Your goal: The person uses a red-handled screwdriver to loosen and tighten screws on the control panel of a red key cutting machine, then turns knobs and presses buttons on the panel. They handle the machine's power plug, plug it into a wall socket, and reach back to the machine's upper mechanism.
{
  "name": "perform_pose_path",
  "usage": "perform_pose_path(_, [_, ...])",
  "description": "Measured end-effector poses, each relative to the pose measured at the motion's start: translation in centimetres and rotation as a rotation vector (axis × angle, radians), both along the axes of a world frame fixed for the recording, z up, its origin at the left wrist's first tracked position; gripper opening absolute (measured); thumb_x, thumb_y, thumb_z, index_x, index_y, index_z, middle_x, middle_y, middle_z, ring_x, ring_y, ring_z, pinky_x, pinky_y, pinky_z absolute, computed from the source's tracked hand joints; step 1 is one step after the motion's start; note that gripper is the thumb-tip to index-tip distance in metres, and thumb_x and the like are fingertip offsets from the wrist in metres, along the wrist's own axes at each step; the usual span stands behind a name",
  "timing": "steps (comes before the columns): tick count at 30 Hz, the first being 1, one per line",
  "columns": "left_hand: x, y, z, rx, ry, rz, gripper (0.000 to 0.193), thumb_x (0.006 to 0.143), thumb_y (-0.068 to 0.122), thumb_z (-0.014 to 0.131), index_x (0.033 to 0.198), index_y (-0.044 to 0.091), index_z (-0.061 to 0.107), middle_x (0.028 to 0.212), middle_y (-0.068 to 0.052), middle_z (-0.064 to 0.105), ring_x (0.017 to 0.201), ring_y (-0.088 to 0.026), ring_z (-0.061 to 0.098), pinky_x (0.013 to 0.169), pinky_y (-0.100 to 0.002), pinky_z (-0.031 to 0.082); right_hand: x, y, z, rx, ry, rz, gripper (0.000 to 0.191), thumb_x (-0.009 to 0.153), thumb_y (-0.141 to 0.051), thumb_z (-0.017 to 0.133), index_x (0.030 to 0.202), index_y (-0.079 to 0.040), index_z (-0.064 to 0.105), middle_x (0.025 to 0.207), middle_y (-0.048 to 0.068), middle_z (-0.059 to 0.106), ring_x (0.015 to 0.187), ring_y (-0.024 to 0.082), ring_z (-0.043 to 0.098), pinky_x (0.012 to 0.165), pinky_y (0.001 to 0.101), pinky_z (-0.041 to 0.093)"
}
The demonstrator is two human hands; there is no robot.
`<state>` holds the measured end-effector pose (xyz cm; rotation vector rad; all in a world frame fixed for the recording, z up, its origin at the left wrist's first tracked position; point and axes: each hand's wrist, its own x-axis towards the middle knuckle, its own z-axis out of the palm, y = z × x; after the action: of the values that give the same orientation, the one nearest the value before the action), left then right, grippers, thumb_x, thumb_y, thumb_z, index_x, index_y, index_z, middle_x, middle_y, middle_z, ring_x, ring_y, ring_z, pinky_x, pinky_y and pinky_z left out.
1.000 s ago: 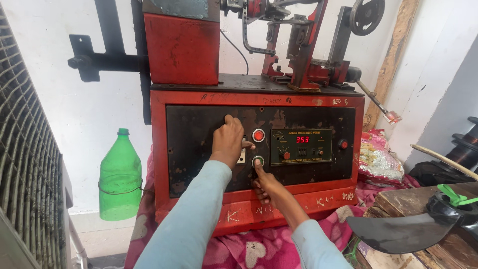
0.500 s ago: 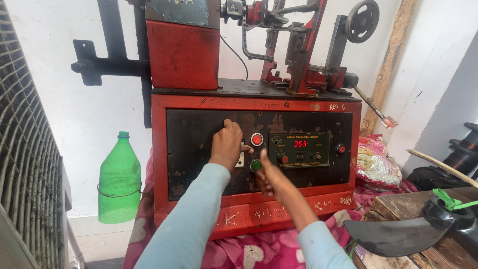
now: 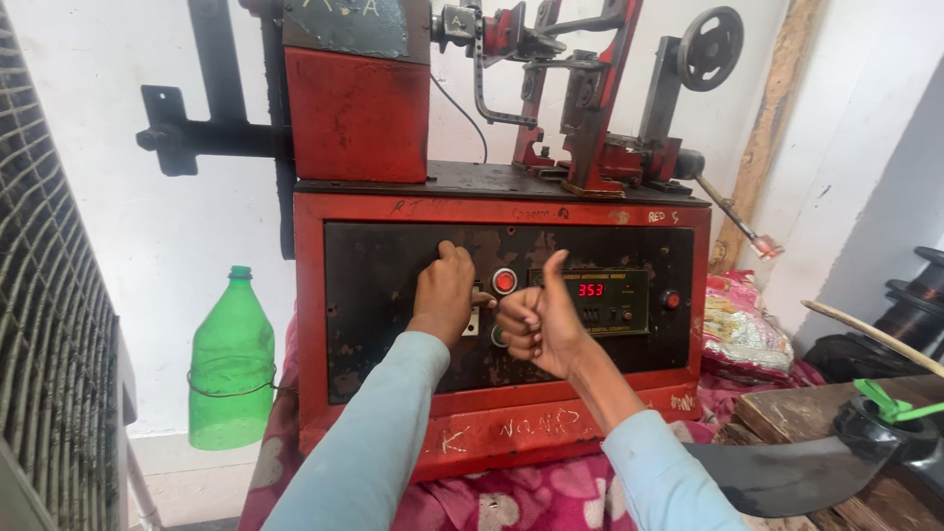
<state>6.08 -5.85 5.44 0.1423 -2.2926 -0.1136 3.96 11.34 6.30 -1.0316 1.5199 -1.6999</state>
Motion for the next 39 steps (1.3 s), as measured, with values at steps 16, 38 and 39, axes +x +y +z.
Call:
perform_pose_path(16, [0.0, -2.2, 1.0, -0.153, -0.212, -0.124, 0.082, 0.071, 0.06, 0.085, 0.11, -0.006, 0.056, 0.112, -0.02, 0.058, 0.098, -0.036, 0.072, 0.079, -0.039, 0.064, -5.6, 0.2, 0.6, 0.126, 0.02, -0.132, 0.088, 0.07, -0.099, 0.004, 0.052, -0.016, 0.03, 0.047, -0.007, 0.023, 0.038, 0.009, 0.02, 0.037, 0.0258, 0.015])
perform_pose_path(38, [-3.1, -2.6, 5.1, -0.243, 0.252, 0.003, 0.099, 0.07, 0.071, 0.076, 0.13, -0.004, 0.051, 0.136, -0.02, 0.046, 0.139, -0.038, 0.032, 0.117, -0.051, 0.025, -6.3, -2.2, 8.3, 0.366, 0.907, -0.684, 0.044, 0.104, -0.043, 0.053, 0.104, 0.0, 0.053, 0.067, 0.018, 0.066, 0.063, 0.03, 0.069, 0.061, 0.0392, 0.054])
perform_pose_path(39, [-3.1, -2.7, 5.3, -0.246, 0.21, 0.017, 0.094, 0.073, 0.069, 0.075, 0.128, -0.003, 0.052, 0.135, -0.02, 0.047, 0.138, -0.039, 0.033, 0.116, -0.051, 0.026, -5.8, -2.9, 9.1, 0.398, 0.912, -0.643, 0.048, 0.106, -0.044, 0.052, 0.101, 0.003, 0.054, 0.066, 0.019, 0.067, 0.062, 0.031, 0.07, 0.062, 0.0405, 0.054])
